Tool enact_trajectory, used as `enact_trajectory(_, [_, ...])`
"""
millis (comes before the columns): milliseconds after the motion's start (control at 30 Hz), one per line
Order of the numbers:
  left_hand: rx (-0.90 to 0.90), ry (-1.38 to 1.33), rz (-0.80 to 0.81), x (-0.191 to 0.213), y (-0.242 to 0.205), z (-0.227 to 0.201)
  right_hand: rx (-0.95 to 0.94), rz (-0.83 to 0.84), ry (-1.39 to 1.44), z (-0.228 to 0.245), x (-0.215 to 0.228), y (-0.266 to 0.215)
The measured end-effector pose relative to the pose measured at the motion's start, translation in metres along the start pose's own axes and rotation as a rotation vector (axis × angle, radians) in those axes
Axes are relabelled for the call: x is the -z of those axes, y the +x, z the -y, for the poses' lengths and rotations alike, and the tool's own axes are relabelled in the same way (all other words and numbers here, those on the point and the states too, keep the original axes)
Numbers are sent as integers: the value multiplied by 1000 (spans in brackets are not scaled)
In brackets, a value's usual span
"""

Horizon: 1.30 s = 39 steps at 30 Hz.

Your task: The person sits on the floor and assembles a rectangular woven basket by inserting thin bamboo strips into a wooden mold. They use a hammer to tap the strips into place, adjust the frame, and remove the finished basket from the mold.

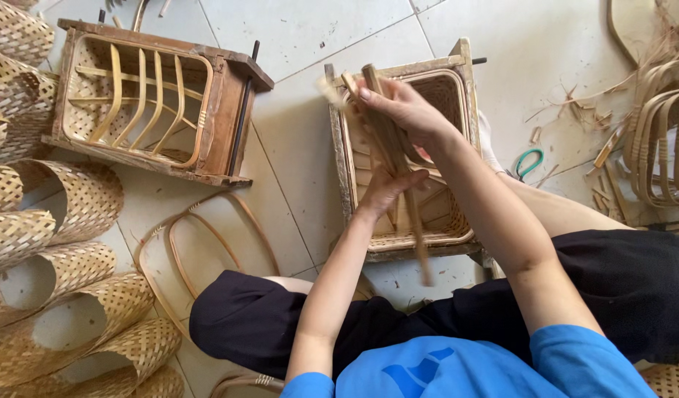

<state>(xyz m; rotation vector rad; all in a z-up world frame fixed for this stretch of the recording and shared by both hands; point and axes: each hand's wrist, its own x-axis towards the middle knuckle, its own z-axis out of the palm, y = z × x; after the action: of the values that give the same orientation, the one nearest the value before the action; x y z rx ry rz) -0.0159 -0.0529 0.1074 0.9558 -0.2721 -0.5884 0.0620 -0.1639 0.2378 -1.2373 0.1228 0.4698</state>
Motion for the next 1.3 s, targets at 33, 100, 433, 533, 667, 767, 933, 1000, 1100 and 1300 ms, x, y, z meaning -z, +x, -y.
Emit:
enact_trajectory(33, [59,-93,12,1,-2,-4,-26,86,106,-4,-2,1])
enact_trajectory(100, [174,-280,39,7,-8,-10,-131,-18,-124,-10,-6,6])
enact_trajectory(433, [5,-408,-218,55,-17,-43,237,-8,-1075,-31,-35,27])
enact_trajectory(533, [-96,-455,-323,69,-20,-56,664,-207,-1267,-28,-53,19])
enact_trajectory(667, [-364,-500,-550,101,-26,-80,345,46,-1492,-32,-71,8])
enact_trajectory(767, [-503,-549,-653,120,-31,-89,64,254,-1622,-48,-81,2])
enact_trajectory(933, [-487,-596,-742,131,-33,-91,611,-3,-1487,-76,-86,3])
enact_trajectory(1000, [-510,-585,-748,130,-33,-88,586,-12,-1583,-84,-87,3])
enact_trajectory(1100, [-462,-638,-790,130,-31,-91,818,-4,-1591,-91,-88,8])
enact_trajectory(1300, [-371,-556,-642,109,-32,-89,892,-255,-1826,-110,-88,24])
